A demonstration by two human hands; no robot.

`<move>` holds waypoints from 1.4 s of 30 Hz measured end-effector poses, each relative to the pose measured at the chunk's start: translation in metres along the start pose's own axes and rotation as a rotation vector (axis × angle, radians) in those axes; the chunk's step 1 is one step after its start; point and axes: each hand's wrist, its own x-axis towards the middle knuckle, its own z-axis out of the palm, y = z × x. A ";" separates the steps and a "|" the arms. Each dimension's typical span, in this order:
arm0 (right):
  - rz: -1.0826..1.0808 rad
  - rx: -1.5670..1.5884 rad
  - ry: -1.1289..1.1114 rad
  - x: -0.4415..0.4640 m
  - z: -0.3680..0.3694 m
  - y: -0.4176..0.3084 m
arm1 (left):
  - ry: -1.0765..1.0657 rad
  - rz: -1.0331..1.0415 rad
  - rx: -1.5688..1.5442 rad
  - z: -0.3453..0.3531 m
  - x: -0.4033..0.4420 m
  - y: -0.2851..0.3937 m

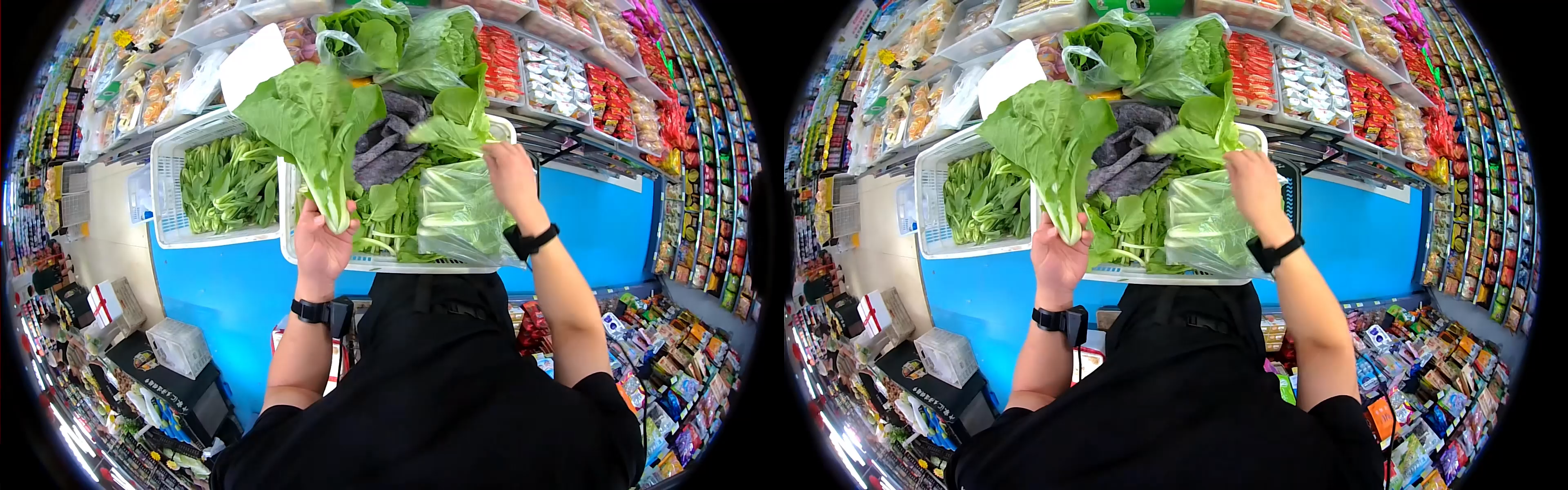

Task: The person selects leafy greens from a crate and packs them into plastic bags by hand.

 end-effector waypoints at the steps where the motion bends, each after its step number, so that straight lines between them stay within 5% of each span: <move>1: 0.000 0.003 0.003 0.003 0.005 0.014 | -0.044 -0.060 -0.081 0.000 -0.002 0.001; 7: 0.081 -0.271 0.138 0.005 0.017 0.030 | -0.029 -0.144 -0.236 0.000 -0.011 -0.003; 13: 0.082 0.014 -0.037 -0.010 -0.007 -0.017 | -0.212 -0.273 -0.369 0.000 -0.015 -0.003; 15: 0.363 0.626 -0.338 -0.012 -0.018 -0.034 | -0.172 -0.192 -0.131 0.010 -0.017 -0.003; 16: 0.365 0.625 -0.333 -0.014 -0.020 -0.034 | -0.175 -0.195 -0.131 0.014 -0.016 -0.006; 18: 0.521 1.434 -0.558 -0.017 -0.025 -0.037 | -0.046 0.097 0.624 0.023 -0.016 -0.016; 19: 0.518 1.433 -0.557 -0.019 -0.029 -0.041 | -0.048 0.099 0.624 0.027 -0.016 -0.018; 21: 0.388 2.146 -0.686 -0.020 -0.041 -0.048 | -0.080 0.279 1.222 0.038 -0.015 -0.023; 22: 0.284 2.228 -0.690 -0.021 -0.041 -0.049 | -0.117 0.254 1.363 0.050 -0.018 -0.026; 23: 0.287 2.224 -0.681 -0.023 -0.037 -0.047 | -0.125 0.252 1.358 0.051 -0.019 -0.032; 25: 0.294 2.311 -0.623 -0.028 -0.020 -0.035 | -0.405 0.563 1.743 0.049 -0.018 -0.049; 35: 0.457 2.232 -0.517 -0.056 -0.046 0.010 | -0.480 0.753 1.794 0.089 -0.042 -0.111; 42: 0.481 2.067 -0.120 -0.087 -0.090 0.109 | -0.122 0.676 1.747 0.138 -0.046 -0.182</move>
